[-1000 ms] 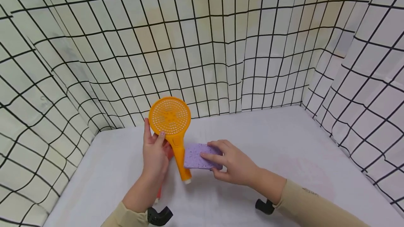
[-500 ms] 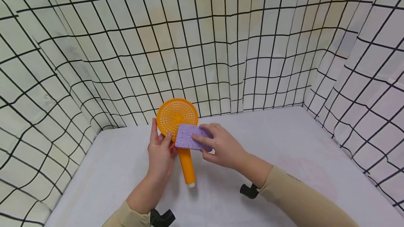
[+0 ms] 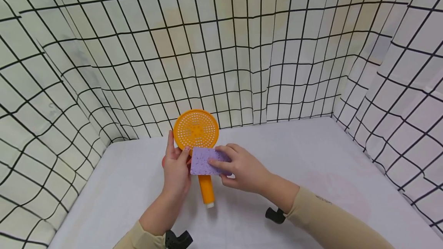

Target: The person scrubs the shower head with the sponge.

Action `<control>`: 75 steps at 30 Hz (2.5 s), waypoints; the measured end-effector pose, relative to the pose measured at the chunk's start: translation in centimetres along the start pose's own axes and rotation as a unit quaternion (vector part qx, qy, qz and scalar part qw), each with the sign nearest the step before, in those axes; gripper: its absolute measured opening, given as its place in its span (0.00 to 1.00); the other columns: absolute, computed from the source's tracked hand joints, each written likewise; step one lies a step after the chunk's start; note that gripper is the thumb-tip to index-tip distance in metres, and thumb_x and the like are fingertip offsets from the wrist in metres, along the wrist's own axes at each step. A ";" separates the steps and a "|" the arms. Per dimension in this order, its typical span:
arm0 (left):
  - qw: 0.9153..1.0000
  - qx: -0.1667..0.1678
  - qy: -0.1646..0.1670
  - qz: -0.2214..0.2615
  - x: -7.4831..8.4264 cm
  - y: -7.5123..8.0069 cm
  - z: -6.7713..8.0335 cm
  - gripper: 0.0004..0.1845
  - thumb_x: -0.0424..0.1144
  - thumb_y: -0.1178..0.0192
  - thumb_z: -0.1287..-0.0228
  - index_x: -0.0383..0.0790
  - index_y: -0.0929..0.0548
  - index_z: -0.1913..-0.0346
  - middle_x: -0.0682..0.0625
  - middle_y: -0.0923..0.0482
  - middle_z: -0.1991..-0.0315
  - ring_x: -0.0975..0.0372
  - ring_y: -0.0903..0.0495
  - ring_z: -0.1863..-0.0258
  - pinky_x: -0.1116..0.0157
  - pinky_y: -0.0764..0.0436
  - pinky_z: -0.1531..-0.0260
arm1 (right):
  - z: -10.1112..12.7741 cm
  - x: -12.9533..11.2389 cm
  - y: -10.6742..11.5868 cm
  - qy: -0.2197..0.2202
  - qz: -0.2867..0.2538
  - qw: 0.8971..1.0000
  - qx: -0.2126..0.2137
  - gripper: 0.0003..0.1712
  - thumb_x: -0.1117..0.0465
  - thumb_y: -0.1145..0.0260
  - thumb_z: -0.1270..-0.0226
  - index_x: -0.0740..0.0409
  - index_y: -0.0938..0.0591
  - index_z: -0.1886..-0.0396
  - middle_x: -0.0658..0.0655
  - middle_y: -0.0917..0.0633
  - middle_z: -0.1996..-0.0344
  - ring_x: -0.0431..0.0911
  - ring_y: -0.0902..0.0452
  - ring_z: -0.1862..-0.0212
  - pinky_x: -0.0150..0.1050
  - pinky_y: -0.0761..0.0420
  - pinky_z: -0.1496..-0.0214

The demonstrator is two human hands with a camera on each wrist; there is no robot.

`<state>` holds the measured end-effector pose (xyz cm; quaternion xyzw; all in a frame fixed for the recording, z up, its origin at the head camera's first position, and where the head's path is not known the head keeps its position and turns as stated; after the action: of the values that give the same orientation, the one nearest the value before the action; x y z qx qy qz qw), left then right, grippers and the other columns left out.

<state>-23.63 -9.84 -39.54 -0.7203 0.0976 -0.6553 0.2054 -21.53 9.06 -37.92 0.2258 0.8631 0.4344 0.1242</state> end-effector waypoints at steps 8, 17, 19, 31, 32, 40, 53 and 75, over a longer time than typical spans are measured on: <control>0.999 0.018 0.009 -0.029 0.2 0.5 -0.2 0.37 0.34 0.50 0.23 0.77 0.48 0.25 0.56 0.30 0.34 0.57 0.24 0.53 0.69 0.20 0.53 | 1.7 -1.2 -0.6 0.064 0.014 0.998 -0.025 0.29 0.53 0.26 0.46 0.41 0.17 0.41 0.57 0.22 0.40 0.52 0.27 0.43 0.43 0.21 0.41; 0.999 0.048 0.017 -0.003 0.7 1.3 -0.4 0.37 0.34 0.50 0.23 0.82 0.47 0.28 0.53 0.26 0.38 0.58 0.22 0.63 0.70 0.20 0.64 | 3.9 -2.0 -0.6 0.113 -0.006 0.992 -0.048 0.30 0.53 0.27 0.46 0.38 0.18 0.40 0.55 0.23 0.40 0.50 0.27 0.43 0.41 0.22 0.40; 0.998 0.057 0.020 -0.006 0.7 1.6 -0.5 0.37 0.35 0.50 0.23 0.84 0.48 0.28 0.54 0.25 0.39 0.58 0.23 0.64 0.70 0.22 0.67 | 4.3 -2.1 -0.4 0.118 -0.010 0.992 -0.052 0.30 0.53 0.27 0.46 0.38 0.18 0.40 0.55 0.23 0.40 0.50 0.28 0.43 0.41 0.22 0.40; 0.993 0.088 0.075 -0.011 0.4 2.4 -0.8 0.34 0.46 0.50 0.23 0.59 0.52 0.22 0.52 0.31 0.37 0.56 0.21 0.46 0.62 0.19 0.47 | 4.8 -1.2 0.9 0.069 -0.034 0.997 -0.021 0.33 0.56 0.28 0.49 0.40 0.19 0.38 0.56 0.25 0.38 0.51 0.28 0.42 0.45 0.21 0.42; 0.993 0.087 0.082 -0.007 0.3 2.4 -0.9 0.34 0.47 0.50 0.23 0.61 0.54 0.22 0.51 0.31 0.37 0.56 0.21 0.45 0.62 0.19 0.47 | 4.8 -1.1 0.9 0.062 -0.038 0.997 -0.020 0.33 0.56 0.28 0.48 0.40 0.19 0.38 0.56 0.25 0.38 0.51 0.29 0.42 0.46 0.21 0.43; 0.992 0.057 0.084 0.075 -0.4 2.3 -1.2 0.32 0.51 0.58 0.21 0.65 0.57 0.22 0.50 0.35 0.32 0.54 0.29 0.37 0.55 0.26 0.39 | 4.7 -0.4 1.4 0.015 -0.061 0.998 -0.020 0.33 0.56 0.27 0.46 0.39 0.20 0.37 0.55 0.25 0.37 0.49 0.29 0.40 0.47 0.20 0.41; 0.996 0.022 0.076 0.050 -1.1 1.3 -0.5 0.24 0.35 0.50 0.23 0.46 0.39 0.29 0.50 0.33 0.34 0.56 0.31 0.35 0.60 0.31 0.33 | 4.6 0.4 1.7 -0.021 -0.067 0.998 0.001 0.29 0.55 0.30 0.42 0.40 0.19 0.37 0.54 0.26 0.35 0.51 0.31 0.37 0.48 0.21 0.41; 0.992 -0.052 0.088 0.074 -2.1 0.7 -0.1 0.30 0.26 0.50 0.27 0.46 0.43 0.28 0.46 0.37 0.31 0.50 0.29 0.36 0.57 0.28 0.36 | 5.5 2.2 2.5 -0.030 -0.031 0.999 0.029 0.30 0.58 0.32 0.44 0.42 0.18 0.38 0.57 0.25 0.37 0.54 0.29 0.40 0.49 0.18 0.45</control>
<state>-23.92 -9.66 -41.72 -0.6605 0.2018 -0.6931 0.2065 -20.48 15.30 -39.22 0.2153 0.8778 0.3982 0.1568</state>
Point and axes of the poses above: each hand's wrist, its own z-axis away from the middle knuckle, its own y-axis out of the back of the hand, x = y × z, the point moved 5 cm from there along -z, towards the middle knuckle
